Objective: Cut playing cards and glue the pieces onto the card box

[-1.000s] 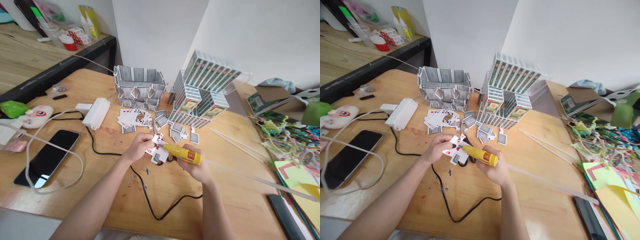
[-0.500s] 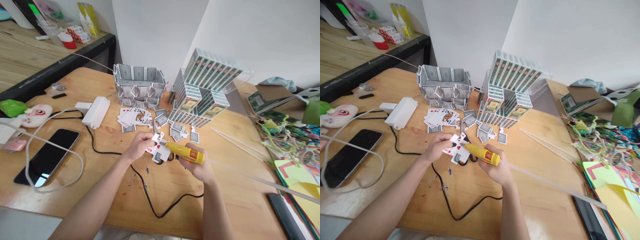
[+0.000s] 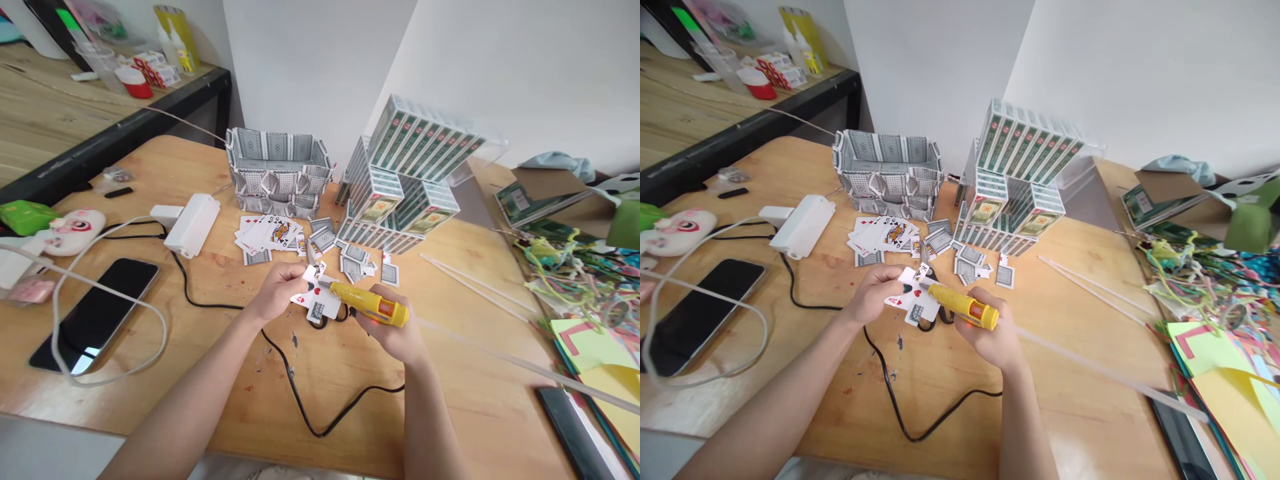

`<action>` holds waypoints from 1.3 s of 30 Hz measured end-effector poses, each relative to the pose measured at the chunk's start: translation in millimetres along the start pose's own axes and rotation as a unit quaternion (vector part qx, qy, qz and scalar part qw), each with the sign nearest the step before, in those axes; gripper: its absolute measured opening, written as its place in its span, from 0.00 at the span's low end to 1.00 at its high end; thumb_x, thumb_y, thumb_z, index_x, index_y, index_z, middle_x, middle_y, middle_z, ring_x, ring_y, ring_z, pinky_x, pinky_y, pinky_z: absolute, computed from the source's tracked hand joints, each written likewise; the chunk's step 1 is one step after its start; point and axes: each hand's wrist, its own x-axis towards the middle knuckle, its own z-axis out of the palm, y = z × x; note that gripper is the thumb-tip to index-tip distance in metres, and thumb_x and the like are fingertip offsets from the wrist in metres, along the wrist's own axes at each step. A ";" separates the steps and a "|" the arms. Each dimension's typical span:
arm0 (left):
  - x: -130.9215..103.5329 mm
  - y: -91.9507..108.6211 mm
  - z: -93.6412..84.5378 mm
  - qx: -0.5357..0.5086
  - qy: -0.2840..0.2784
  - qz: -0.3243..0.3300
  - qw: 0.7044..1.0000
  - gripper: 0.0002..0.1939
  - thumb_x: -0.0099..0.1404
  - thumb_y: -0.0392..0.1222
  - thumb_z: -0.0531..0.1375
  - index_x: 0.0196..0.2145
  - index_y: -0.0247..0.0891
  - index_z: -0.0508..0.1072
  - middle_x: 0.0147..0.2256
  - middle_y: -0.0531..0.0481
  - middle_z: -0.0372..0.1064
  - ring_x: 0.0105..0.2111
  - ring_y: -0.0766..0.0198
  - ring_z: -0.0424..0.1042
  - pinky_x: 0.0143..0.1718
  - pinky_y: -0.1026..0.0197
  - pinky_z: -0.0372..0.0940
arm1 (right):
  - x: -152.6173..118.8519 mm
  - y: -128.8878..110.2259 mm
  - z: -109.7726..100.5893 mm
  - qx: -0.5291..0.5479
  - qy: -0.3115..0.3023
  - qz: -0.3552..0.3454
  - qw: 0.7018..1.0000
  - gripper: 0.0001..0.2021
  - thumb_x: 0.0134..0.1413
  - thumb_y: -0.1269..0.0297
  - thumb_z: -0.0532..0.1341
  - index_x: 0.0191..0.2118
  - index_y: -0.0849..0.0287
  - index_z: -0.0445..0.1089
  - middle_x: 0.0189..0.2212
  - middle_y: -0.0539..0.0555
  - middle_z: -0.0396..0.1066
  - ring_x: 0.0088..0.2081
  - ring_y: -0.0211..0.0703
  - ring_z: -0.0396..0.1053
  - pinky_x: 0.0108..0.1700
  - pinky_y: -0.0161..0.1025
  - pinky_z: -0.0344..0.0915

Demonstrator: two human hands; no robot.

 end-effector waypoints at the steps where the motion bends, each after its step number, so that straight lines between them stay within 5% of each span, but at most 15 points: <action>1: 0.0 -0.2 0.0 -0.001 -0.001 0.000 1.000 0.14 0.47 0.35 0.54 0.12 0.36 0.49 0.16 0.57 0.46 0.17 0.73 0.45 0.20 0.64 0.42 | 0.0 0.2 0.1 -0.002 0.001 0.001 1.000 0.06 0.41 0.70 0.60 0.24 0.58 0.59 0.17 0.44 0.57 0.20 0.32 0.54 0.21 0.32 0.52; 39: -0.4 4.4 2.2 -0.011 -0.020 -0.003 1.000 0.14 0.47 0.33 0.53 0.12 0.35 0.49 0.16 0.57 0.46 0.17 0.74 0.46 0.20 0.64 0.42 | 1.0 -0.7 5.1 -0.004 -0.003 0.013 1.000 0.07 0.41 0.70 0.60 0.24 0.55 0.58 0.17 0.45 0.56 0.19 0.34 0.54 0.21 0.33 0.51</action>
